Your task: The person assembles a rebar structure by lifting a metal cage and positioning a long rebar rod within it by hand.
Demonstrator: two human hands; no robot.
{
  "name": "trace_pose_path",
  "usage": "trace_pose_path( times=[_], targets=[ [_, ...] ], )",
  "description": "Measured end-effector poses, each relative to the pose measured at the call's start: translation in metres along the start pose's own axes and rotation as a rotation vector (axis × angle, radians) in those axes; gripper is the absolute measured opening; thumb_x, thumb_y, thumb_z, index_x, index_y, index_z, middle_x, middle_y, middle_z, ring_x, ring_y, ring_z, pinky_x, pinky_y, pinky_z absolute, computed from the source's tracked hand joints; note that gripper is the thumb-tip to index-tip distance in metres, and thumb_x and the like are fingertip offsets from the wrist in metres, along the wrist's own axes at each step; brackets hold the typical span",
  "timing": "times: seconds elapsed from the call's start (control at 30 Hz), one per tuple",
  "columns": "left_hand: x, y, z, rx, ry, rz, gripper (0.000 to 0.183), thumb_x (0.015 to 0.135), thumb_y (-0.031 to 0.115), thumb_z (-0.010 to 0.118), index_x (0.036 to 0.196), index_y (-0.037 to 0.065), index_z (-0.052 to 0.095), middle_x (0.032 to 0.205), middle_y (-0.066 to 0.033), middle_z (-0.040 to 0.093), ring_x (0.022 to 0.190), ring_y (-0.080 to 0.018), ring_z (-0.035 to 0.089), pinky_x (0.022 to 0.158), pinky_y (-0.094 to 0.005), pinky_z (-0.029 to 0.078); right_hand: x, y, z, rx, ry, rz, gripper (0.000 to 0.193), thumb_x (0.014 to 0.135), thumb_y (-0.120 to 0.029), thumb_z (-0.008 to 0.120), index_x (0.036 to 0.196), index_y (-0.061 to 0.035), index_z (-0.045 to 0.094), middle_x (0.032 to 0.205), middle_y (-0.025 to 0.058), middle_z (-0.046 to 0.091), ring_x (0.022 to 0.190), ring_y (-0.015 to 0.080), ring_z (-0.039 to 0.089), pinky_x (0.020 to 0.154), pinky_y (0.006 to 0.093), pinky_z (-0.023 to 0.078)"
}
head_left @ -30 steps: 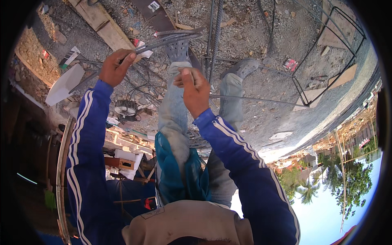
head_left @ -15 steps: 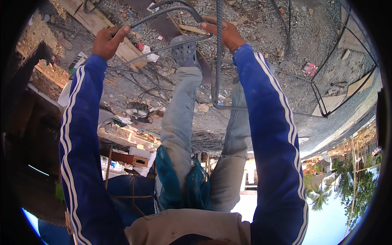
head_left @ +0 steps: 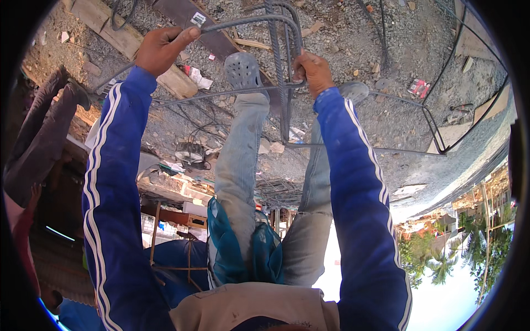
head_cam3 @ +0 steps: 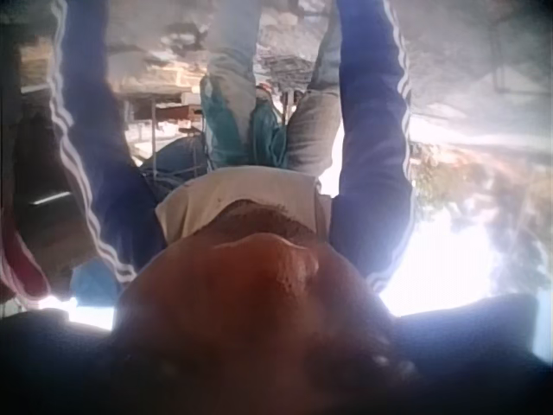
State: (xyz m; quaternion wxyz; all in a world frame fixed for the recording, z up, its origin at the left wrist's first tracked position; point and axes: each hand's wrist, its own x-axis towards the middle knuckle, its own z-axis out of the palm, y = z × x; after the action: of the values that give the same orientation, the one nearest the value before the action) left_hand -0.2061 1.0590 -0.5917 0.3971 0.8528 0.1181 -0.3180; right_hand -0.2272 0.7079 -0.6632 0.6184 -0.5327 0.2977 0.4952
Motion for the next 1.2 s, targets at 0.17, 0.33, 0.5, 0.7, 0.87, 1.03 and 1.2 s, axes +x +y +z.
trace_pose_path(
  times=[0.17,0.33,0.5,0.7,0.87,1.03,1.2],
  targets=[
    [0.023,0.081,0.014,0.157,0.003,0.003,0.046,0.089,0.043,0.061,0.069,0.001,0.056,0.059,-0.0002,0.042,0.057,-0.0085,0.036,0.052,-0.0297,0.032,-0.013,-0.025,-0.041,0.021,0.182,-0.118,0.055,0.084,-0.056,0.059,0.064,-0.006,0.052,0.05,-0.0011,0.036,0.045,0.01,0.036,0.047,0.0276,0.036],
    [0.036,0.192,0.04,0.268,-0.008,0.146,0.051,0.089,0.047,0.059,0.066,0.002,0.05,0.053,-0.0044,0.038,0.052,-0.0131,0.036,0.05,-0.0333,0.033,-0.038,-0.043,-0.106,0.081,0.29,-0.053,0.057,0.083,-0.06,0.058,0.061,-0.0077,0.049,0.049,-0.0017,0.033,0.044,0.01,0.034,0.046,0.0287,0.035],
    [0.065,0.247,0.085,0.428,-0.055,0.121,0.063,0.085,0.061,0.053,0.062,0.003,0.048,0.05,-0.0073,0.037,0.049,-0.0203,0.038,0.05,-0.0396,0.034,-0.053,-0.032,-0.157,0.124,0.389,-0.003,0.06,0.08,-0.064,0.059,0.061,-0.007,0.051,0.05,-0.0006,0.037,0.044,0.0102,0.036,0.044,0.0281,0.035],
    [0.119,0.301,0.174,0.412,-0.148,0.092,0.064,0.083,0.065,0.051,0.076,0.003,0.064,0.06,-0.0127,0.053,0.059,-0.0253,0.055,0.058,-0.04,0.042,-0.064,-0.036,-0.247,0.058,0.668,-0.101,0.063,0.077,-0.063,0.063,0.065,-0.0016,0.06,0.053,-0.0007,0.041,0.045,0.0091,0.039,0.044,0.0259,0.033],
    [0.159,0.376,0.244,0.348,-0.134,0.177,0.066,0.084,0.066,0.048,0.09,0.004,0.068,0.069,-0.0159,0.061,0.068,-0.029,0.062,0.064,-0.0425,0.046,-0.092,-0.075,-0.379,-0.034,0.804,-0.083,0.067,0.067,-0.067,0.069,0.062,-0.0003,0.066,0.055,0.0034,0.053,0.053,0.012,0.049,0.054,0.0268,0.041],
    [0.173,0.475,0.298,0.42,-0.128,0.222,0.058,0.086,0.057,0.047,0.1,0.004,0.067,0.1,-0.0233,0.064,0.097,-0.0381,0.06,0.086,-0.0464,0.045,-0.128,-0.09,-0.47,-0.192,0.964,-0.192,0.067,0.071,-0.067,0.066,0.061,-0.0012,0.059,0.049,-0.0002,0.04,0.042,0.0096,0.036,0.043,0.0257,0.029],
    [0.193,0.503,0.319,0.476,-0.077,0.293,0.054,0.087,0.053,0.049,0.097,0.003,0.067,0.098,-0.0222,0.064,0.094,-0.0381,0.061,0.081,-0.0468,0.046,-0.145,-0.106,-0.497,-0.183,0.919,-0.136,0.075,0.068,-0.075,0.061,0.065,0.0003,0.064,0.055,0.0034,0.05,0.051,0.0143,0.047,0.051,0.0295,0.036]
  ],
)
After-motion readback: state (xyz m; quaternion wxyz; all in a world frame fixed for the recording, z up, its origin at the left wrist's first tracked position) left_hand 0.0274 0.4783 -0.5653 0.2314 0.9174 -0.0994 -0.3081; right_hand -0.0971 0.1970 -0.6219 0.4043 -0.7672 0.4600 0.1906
